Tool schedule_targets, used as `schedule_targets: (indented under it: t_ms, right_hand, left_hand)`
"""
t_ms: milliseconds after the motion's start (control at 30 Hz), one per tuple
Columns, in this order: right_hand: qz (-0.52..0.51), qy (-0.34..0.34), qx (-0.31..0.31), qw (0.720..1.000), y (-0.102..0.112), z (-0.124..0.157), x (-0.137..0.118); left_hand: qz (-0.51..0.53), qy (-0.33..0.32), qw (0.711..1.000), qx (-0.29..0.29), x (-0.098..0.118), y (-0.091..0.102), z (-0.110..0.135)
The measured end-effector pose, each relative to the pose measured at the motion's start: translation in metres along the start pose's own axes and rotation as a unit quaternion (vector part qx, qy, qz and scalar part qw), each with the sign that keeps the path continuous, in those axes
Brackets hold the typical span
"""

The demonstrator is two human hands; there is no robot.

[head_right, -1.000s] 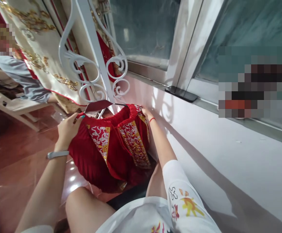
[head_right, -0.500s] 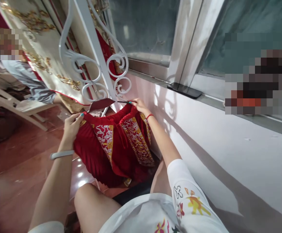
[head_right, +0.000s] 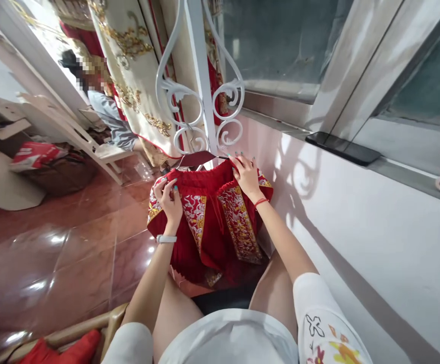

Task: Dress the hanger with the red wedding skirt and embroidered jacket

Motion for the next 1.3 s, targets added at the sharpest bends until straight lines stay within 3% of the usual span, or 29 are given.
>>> schedule_targets:
  t_ms: [100, 167, 233, 300, 400, 467, 500, 600, 733, 867, 1000, 1067, 1200, 1267, 1300]
  right_hand:
    - [0.048, -0.018, 0.050, 0.997, 0.003, 0.020, -0.010]
    - [0.030, -0.028, 0.075, 0.996, -0.005, 0.039, -0.020]
    - [-0.027, -0.067, 0.068, 0.995, -0.023, 0.060, -0.027]
    - [-0.127, -0.156, 0.030, 0.979, -0.047, 0.079, -0.028]
    - [-0.323, -0.308, -0.031, 0.894, -0.081, 0.096, -0.026]
    - [-0.415, -0.343, -0.054, 0.841, -0.092, 0.101, -0.028]
    - [-0.440, -0.341, -0.061, 0.829, -0.093, 0.103, -0.030]
    - [-0.442, -0.316, -0.073, 0.836, -0.085, 0.110, -0.039]
    - [-0.419, -0.314, -0.071, 0.849, -0.068, 0.123, -0.048]
    - [-0.426, -0.367, -0.065, 0.824, -0.057, 0.137, -0.048]
    - [-0.428, -0.397, -0.057, 0.810, -0.051, 0.146, -0.049]
    - [-0.414, -0.383, -0.060, 0.824, -0.051, 0.146, -0.053]
    - [-0.376, -0.335, -0.049, 0.863, -0.053, 0.142, -0.063]
    - [-0.378, -0.362, -0.038, 0.851, -0.055, 0.142, -0.066]
    - [-0.393, -0.392, -0.051, 0.830, -0.057, 0.142, -0.068]
  left_hand:
    - [-0.038, -0.009, 0.999, -0.012, 0.001, 0.010, 0.010]
    - [-0.049, -0.002, 0.999, -0.024, 0.006, 0.012, 0.030]
    - [-0.032, 0.020, 0.996, -0.079, 0.013, 0.005, 0.060]
    - [0.017, 0.075, 0.981, -0.176, 0.019, -0.011, 0.094]
    - [0.129, 0.208, 0.929, -0.279, 0.027, -0.037, 0.129]
    - [0.217, 0.250, 0.895, -0.299, 0.031, -0.048, 0.139]
    - [0.257, 0.252, 0.882, -0.305, 0.034, -0.050, 0.141]
    - [0.300, 0.262, 0.870, -0.291, 0.035, -0.048, 0.145]
    - [0.271, 0.348, 0.870, -0.222, 0.026, -0.047, 0.144]
    - [0.352, 0.328, 0.825, -0.297, 0.029, -0.048, 0.141]
    - [0.332, 0.342, 0.822, -0.311, 0.043, -0.026, 0.160]
    - [0.333, 0.348, 0.818, -0.315, 0.056, -0.012, 0.175]
    - [0.381, 0.378, 0.777, -0.329, 0.081, 0.011, 0.194]
    - [0.397, 0.384, 0.768, -0.326, 0.089, 0.021, 0.194]
    - [0.406, 0.387, 0.760, -0.329, 0.092, 0.025, 0.192]
Point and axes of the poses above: each hand's wrist, its own z-axis away from the middle knuckle, its own y-axis out of the back of the hand, x = y × z, the point moved 2 cm from there along -z, towards the middle knuckle, and after that the axes turned 12 degrees about -z, right-handed, at the moved point
